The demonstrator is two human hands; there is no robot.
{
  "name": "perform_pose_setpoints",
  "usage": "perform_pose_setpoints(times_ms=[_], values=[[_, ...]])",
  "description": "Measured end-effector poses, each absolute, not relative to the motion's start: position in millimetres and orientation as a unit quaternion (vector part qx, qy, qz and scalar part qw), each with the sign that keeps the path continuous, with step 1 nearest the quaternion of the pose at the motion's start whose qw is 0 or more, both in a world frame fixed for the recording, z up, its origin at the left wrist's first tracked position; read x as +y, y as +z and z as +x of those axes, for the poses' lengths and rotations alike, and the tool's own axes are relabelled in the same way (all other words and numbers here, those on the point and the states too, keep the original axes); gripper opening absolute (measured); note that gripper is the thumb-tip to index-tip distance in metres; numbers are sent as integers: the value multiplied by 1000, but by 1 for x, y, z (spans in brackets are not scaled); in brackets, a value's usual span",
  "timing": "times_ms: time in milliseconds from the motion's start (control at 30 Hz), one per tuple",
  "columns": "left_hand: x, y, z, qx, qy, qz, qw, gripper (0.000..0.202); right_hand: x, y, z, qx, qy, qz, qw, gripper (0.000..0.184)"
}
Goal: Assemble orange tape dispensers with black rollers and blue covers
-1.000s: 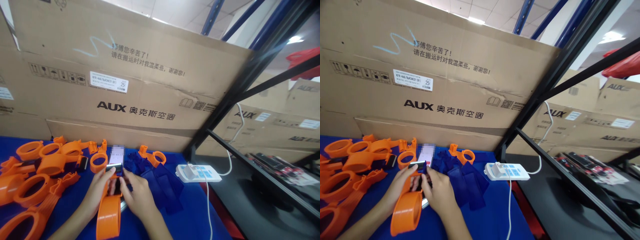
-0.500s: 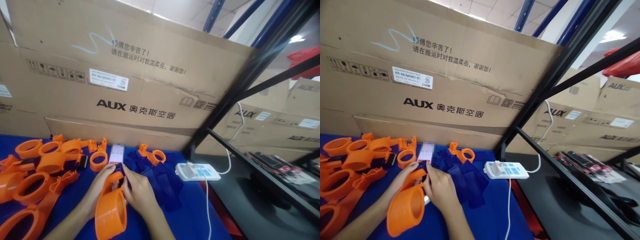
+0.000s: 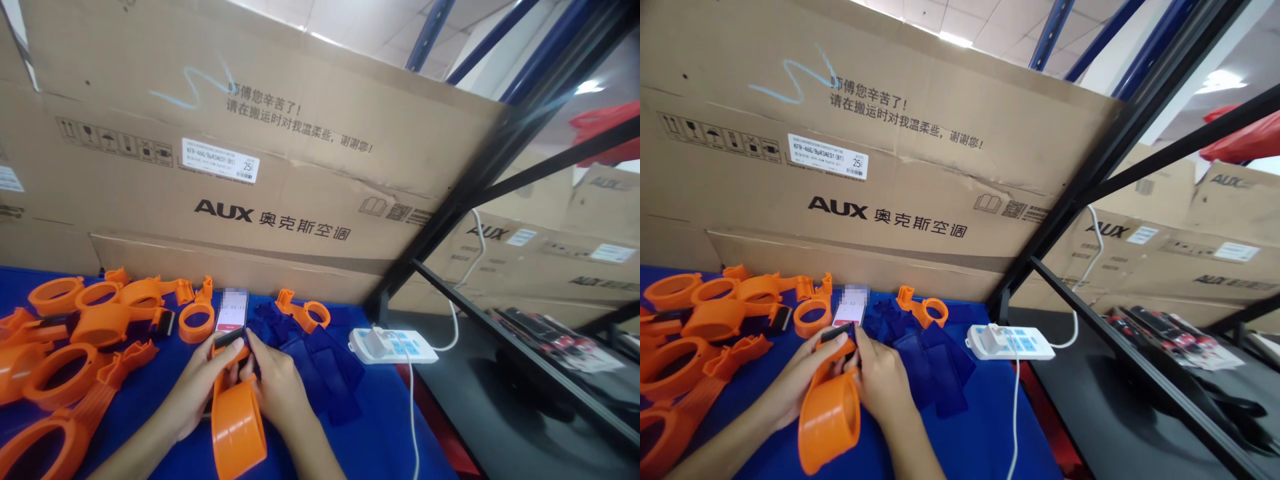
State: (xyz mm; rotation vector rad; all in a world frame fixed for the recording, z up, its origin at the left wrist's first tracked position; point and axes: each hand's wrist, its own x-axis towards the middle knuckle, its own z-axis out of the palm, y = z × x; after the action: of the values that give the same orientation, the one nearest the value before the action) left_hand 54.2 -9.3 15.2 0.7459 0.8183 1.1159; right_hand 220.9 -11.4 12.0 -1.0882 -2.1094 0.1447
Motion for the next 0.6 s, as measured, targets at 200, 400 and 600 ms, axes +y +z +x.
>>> perform_pose_setpoints(times_ms=[200,400,600], values=[[-9,12,52,381,479,374,696,28,-15,10,219,-825,89,-435,350,65],[-10,14,52,375,469,363,712,30,-16,6,218,-834,64,-427,344,69],[-8,15,52,372,470,343,723,31,-15,7,218,-840,75,-420,335,73]])
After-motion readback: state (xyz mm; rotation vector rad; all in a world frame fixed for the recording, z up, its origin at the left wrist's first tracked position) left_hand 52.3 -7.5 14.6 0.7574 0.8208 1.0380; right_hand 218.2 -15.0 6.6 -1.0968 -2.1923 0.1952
